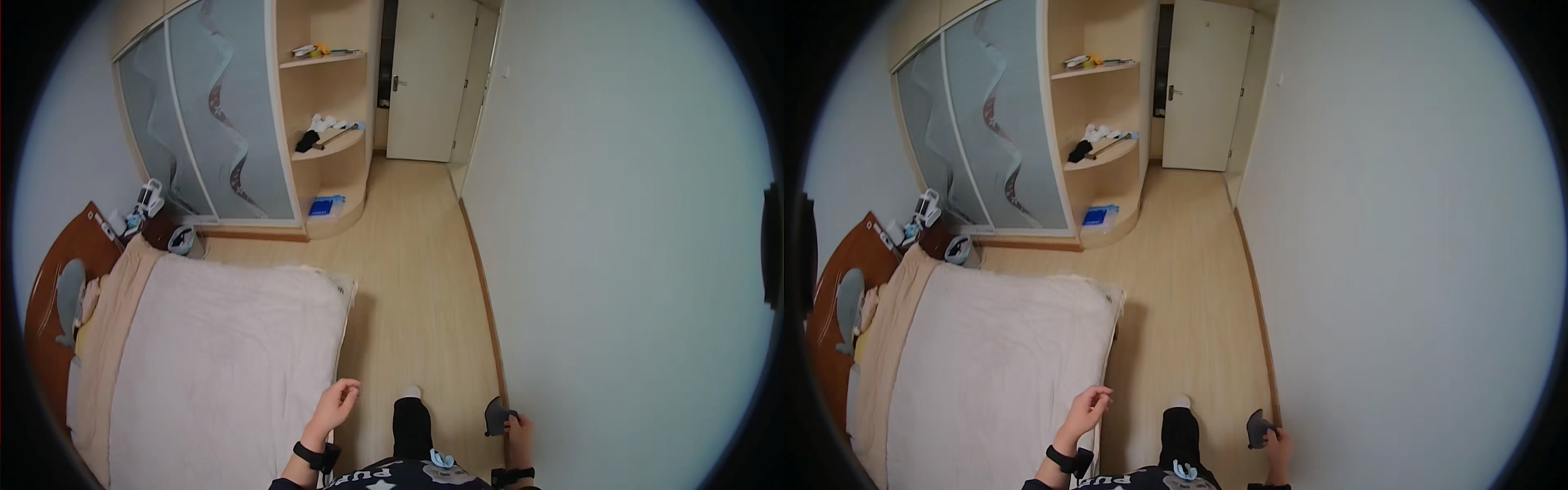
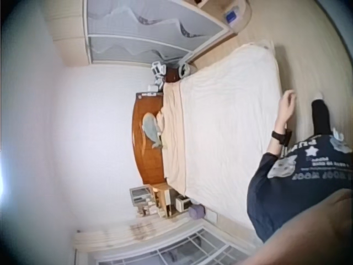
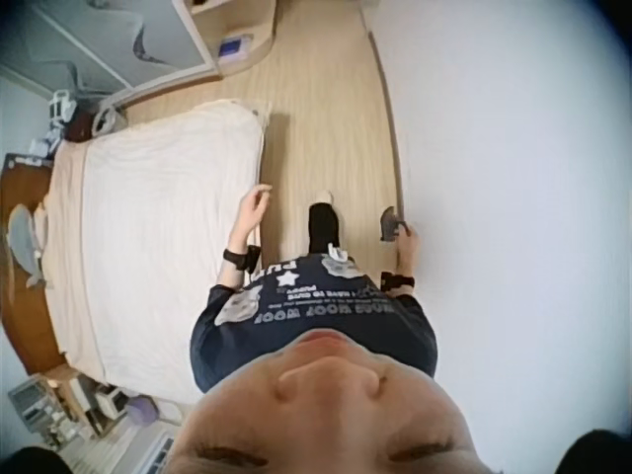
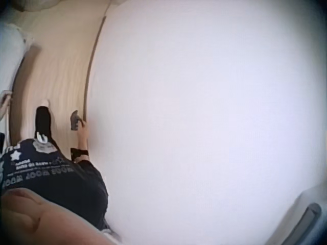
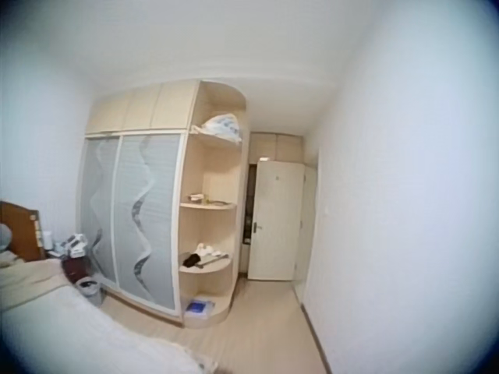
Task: The person is assembling a floor or window cleaning tool by connecting different poles and a squeegee head in a bathroom.
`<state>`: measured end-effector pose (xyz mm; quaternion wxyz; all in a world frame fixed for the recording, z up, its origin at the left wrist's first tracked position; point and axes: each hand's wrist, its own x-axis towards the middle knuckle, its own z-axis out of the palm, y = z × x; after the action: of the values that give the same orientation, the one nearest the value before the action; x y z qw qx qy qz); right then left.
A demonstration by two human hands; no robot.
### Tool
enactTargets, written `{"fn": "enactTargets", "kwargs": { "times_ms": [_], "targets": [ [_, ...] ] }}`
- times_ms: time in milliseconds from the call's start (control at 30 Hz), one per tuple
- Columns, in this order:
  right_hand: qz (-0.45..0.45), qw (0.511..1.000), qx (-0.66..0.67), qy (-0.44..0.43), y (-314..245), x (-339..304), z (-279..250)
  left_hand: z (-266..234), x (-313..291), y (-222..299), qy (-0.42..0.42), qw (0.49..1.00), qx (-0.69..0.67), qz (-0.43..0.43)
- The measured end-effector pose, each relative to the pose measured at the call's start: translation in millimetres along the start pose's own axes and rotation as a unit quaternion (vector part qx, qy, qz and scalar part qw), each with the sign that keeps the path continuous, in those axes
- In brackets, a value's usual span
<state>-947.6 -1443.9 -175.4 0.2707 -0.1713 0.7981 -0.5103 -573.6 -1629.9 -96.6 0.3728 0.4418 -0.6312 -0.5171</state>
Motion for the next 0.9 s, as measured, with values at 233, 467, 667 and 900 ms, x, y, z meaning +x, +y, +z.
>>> {"fn": "enactTargets", "kwargs": {
  "times_ms": [233,467,667,900],
  "targets": [
    [-0.036,0.976,-0.148,-0.158,-83.2,180.8,160.6,-9.5,207.1,-23.4,-0.02,0.999,0.025,-0.026],
    [-0.263,0.875,-0.115,-0.391,-228.8,280.7,401.1,-42.7,370.3,-24.4,-0.023,0.994,0.083,-0.063],
    [-0.231,0.808,-0.06,-0.538,-326.6,326.2,552.2,-69.4,537.0,-75.2,0.015,0.971,0.235,0.048],
    [-0.135,0.769,-0.123,-0.613,-415.7,420.6,640.1,-94.0,702.8,-86.7,-0.129,0.97,0.203,0.018]
  ]
}}
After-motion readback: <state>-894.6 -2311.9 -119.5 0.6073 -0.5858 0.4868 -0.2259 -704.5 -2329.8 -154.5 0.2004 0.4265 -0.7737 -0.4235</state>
